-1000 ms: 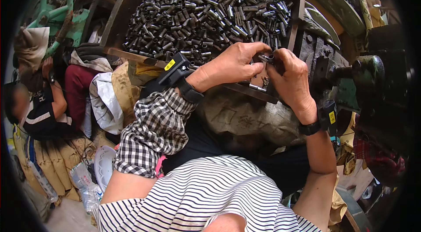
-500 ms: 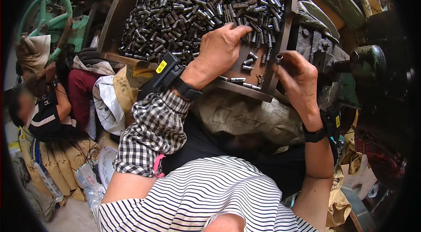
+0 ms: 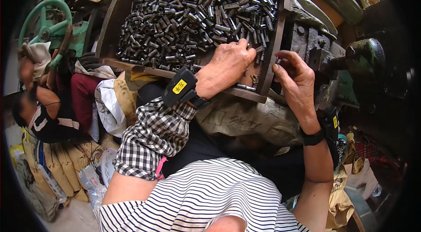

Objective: The recorder is assembling small cylindrical metal components using a mechanical press.

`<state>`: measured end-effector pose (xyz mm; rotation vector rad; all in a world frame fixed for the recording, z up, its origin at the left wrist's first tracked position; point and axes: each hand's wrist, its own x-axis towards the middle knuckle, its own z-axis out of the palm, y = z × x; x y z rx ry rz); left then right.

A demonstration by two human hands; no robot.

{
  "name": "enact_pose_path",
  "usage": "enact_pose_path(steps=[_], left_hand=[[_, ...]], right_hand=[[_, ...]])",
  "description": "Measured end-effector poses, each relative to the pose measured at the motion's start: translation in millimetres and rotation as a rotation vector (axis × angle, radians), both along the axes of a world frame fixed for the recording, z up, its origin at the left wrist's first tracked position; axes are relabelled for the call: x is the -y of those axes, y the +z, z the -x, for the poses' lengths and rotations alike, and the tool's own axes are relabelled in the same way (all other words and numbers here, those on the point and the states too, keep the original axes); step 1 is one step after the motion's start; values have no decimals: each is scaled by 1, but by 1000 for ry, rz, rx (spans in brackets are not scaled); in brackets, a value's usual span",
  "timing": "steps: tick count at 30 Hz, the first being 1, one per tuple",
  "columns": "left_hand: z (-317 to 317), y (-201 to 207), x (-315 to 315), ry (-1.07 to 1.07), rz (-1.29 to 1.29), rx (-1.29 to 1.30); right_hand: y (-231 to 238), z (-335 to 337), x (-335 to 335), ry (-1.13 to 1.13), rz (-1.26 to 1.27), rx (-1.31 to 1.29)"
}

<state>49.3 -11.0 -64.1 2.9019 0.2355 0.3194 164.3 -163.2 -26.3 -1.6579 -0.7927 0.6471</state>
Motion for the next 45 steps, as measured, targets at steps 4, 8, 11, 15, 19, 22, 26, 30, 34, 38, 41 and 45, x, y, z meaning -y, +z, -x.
enact_pose_path(steps=[4, 8, 11, 15, 19, 22, 26, 30, 34, 38, 41, 45], left_hand=[[-2, -1, 1, -8, 8, 73], [0, 6, -2, 72, 411, 138], [3, 13, -3, 126, 981, 79], [6, 25, -7, 222, 1642, -12], [8, 24, -7, 239, 1857, 34], [9, 21, -6, 215, 1903, 46], [11, 19, -4, 153, 1967, 29], [10, 21, -3, 159, 2000, 26], [9, 22, -2, 178, 2023, 48], [9, 23, 0, 211, 2036, 64], [10, 22, 1, 218, 1998, 66], [11, 18, 2, 200, 2015, 98]], right_hand=[[-5, -3, -1, 75, -2, 80], [6, -2, -1, 49, 29, -198], [5, -5, 0, 76, 112, -373], [1, -5, 0, 136, 86, -514], [6, -2, -1, 149, 124, -435], [2, 0, -3, 160, 52, -376], [-1, -4, -1, 151, 93, -397], [-3, -5, 0, 133, 81, -452], [-6, -6, -1, 137, 34, -517], [-8, -5, -1, 129, -10, -500], [-8, -5, -1, 113, -2, -489], [-11, -7, -1, 85, -28, -652]])
